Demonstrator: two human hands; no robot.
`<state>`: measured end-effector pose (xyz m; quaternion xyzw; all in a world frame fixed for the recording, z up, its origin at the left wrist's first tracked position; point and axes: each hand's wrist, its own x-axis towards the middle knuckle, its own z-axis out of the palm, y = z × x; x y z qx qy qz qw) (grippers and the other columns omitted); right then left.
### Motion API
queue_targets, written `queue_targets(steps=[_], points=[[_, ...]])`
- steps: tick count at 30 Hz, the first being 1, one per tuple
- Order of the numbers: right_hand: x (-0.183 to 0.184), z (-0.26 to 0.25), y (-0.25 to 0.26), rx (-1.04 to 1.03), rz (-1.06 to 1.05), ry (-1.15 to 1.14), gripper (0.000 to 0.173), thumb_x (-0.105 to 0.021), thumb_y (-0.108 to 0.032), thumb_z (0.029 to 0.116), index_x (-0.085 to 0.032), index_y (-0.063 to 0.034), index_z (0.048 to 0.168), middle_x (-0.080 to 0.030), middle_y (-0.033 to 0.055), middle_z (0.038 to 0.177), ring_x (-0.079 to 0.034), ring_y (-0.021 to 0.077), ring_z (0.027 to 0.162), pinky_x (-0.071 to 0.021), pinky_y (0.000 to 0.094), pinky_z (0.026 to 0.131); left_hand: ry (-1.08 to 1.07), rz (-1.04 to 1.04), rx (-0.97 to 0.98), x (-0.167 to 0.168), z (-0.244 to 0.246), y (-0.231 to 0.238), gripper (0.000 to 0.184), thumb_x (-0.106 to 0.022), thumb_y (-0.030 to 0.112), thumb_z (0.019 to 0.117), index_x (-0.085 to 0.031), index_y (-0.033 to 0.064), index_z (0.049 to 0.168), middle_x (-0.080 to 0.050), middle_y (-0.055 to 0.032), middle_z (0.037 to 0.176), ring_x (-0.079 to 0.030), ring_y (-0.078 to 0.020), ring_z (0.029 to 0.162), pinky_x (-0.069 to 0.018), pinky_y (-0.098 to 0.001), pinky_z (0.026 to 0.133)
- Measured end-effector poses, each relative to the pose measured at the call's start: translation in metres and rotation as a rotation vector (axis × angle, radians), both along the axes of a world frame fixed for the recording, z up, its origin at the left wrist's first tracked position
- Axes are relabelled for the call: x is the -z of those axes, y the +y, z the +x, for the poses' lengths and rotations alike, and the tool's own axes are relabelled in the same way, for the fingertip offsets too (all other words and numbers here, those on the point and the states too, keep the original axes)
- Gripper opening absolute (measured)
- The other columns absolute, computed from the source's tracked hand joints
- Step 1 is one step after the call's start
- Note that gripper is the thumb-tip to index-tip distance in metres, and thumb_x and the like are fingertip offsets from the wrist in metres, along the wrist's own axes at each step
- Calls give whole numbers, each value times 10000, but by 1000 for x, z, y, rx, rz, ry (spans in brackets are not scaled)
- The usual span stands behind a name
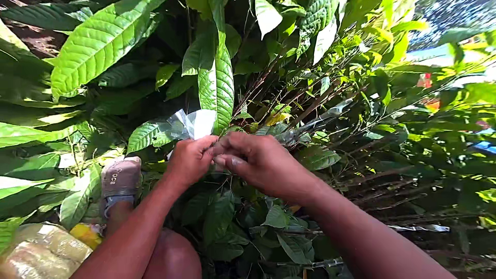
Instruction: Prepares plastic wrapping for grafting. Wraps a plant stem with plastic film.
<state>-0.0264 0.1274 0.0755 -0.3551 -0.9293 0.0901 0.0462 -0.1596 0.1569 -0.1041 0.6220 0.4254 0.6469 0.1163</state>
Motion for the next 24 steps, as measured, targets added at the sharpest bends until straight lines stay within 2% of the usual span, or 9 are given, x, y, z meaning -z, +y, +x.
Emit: queue_targets(steps=[3, 5, 7, 9, 10, 12, 16, 21, 24], points=[[-12, 8, 19, -7, 252, -127, 385, -621, -32, 974, -618, -111, 1350, -730, 9, 1200, -664, 164, 1103, -545, 389, 922, 87, 33, 48, 1, 2, -2, 236, -587, 244, 1002, -756, 85, 1043, -731, -39, 807, -696, -146, 690, -593, -409, 665], [1, 15, 23, -55, 562, -239, 258, -709, -84, 895, -682, -103, 1151, -714, 47, 914, -643, 286, 937, -488, 481, 789, 47, 29, 45, 1, 2, -2, 277, -574, 293, 1006, -759, 91, 1046, -730, -19, 812, -684, -109, 678, -592, -361, 645], [6, 8, 4, -47, 461, -166, 156, -706, -137, 922, -682, -105, 1074, -652, 5, 762, -623, 189, 732, -511, 401, 673, -5, 31, 30, -1, 3, -2, 264, -577, 278, 1004, -753, 85, 1042, -727, -11, 798, -674, -82, 658, -589, -323, 633], [-5, 1, -3, 23, 141, -19, 146, -674, -136, 983, -681, -125, 1129, -712, -33, 852, -664, 74, 701, -573, 302, 633, -21, 35, 40, -4, 5, -5, 249, -581, 241, 986, -754, 79, 1063, -700, -8, 757, -634, -76, 624, -550, -314, 610], [-11, 2, 0, 41, 72, -7, 219, -644, -96, 998, -674, -127, 1212, -753, -27, 1010, -706, 73, 829, -600, 313, 729, -1, 29, 69, -5, 5, -6, 258, -581, 251, 998, -757, 83, 1086, -718, -11, 764, -667, -84, 637, -580, -331, 622], [-10, 9, 13, 23, 229, -121, 337, -633, -32, 970, -649, -126, 1294, -744, 7, 1169, -707, 163, 1023, -592, 404, 852, 61, 41, 100, -6, 5, -7, 262, -573, 270, 1013, -753, 93, 1084, -729, -5, 796, -688, -85, 681, -597, -338, 660], [11, 11, 14, -88, 498, -200, 116, -688, -51, 929, -679, -89, 1038, -684, 74, 817, -699, 251, 728, -579, 435, 607, 39, 161, 37, -9, 7, -12, 248, -605, 260, 981, -751, 59, 995, -684, -21, 725, -616, -67, 596, -538, -275, 573], [5, 11, 9, 126, 146, -116, 236, -662, -82, 976, -640, -66, 1210, -628, 53, 750, -614, 171, 605, -553, 367, 568, -2, 218, -7, -7, 12, -15, 242, -589, 194, 1010, -734, 20, 1094, -739, -78, 867, -687, -98, 696, -587, -286, 647], [-2, 26, 6, 187, 35, -75, 136, -634, -116, 1010, -686, -84, 1131, -617, 24, 743, -573, 100, 581, -523, 282, 546, -85, 167, 32, -7, 10, -14, 239, -600, 213, 1016, -734, 32, 1095, -730, -34, 847, -667, -49, 657, -585, -242, 609]])
